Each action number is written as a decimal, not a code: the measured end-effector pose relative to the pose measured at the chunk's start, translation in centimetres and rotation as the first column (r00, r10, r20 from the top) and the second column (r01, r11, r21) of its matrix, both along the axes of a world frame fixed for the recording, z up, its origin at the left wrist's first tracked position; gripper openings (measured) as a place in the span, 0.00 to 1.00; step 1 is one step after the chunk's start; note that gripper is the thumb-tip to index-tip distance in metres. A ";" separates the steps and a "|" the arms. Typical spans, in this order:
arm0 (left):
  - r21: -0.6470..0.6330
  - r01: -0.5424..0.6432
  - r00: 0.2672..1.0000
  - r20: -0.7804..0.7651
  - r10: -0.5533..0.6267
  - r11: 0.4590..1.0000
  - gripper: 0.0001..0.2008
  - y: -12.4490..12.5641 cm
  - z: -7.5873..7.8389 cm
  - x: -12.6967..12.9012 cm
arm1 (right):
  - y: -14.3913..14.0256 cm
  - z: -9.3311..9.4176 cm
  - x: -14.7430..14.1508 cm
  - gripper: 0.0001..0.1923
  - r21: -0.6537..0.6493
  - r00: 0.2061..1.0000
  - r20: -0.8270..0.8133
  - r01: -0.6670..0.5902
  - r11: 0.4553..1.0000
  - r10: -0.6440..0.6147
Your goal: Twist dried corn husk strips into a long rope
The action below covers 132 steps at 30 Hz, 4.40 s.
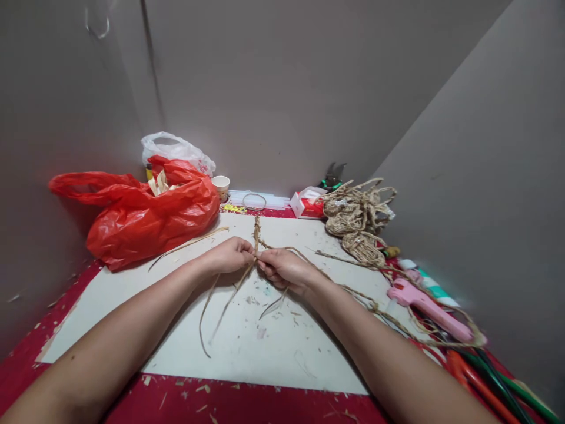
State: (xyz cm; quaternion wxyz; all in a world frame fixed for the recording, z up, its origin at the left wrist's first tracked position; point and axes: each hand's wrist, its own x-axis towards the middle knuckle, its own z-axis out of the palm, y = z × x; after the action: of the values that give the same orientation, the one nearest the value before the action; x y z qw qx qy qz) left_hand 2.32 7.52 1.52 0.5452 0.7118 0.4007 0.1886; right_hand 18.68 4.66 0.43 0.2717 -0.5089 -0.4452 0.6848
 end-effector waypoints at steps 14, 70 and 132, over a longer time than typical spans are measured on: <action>-0.099 -0.124 0.991 -0.053 0.119 0.987 0.05 -3.1 -1.1 2.0 | -1.2 -0.6 -1.7 0.14 0.055 0.987 -0.112 0.123 0.991 -0.116; -0.334 -0.083 0.940 0.288 0.186 0.939 0.08 -1.2 -1.4 1.0 | -1.6 5.8 3.7 0.20 0.476 0.804 0.574 -0.170 0.863 -0.158; 0.503 0.064 0.851 -0.478 0.217 0.862 0.12 -4.5 1.0 1.9 | -1.0 -0.1 -0.2 0.18 0.103 0.994 -0.004 0.109 0.989 -0.109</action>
State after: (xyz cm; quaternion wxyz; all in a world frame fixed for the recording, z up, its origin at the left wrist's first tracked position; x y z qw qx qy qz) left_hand 4.24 3.07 2.51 0.2044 0.8353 0.4986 0.1093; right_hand 18.48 3.67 0.33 0.3345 -0.5183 -0.4517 0.6446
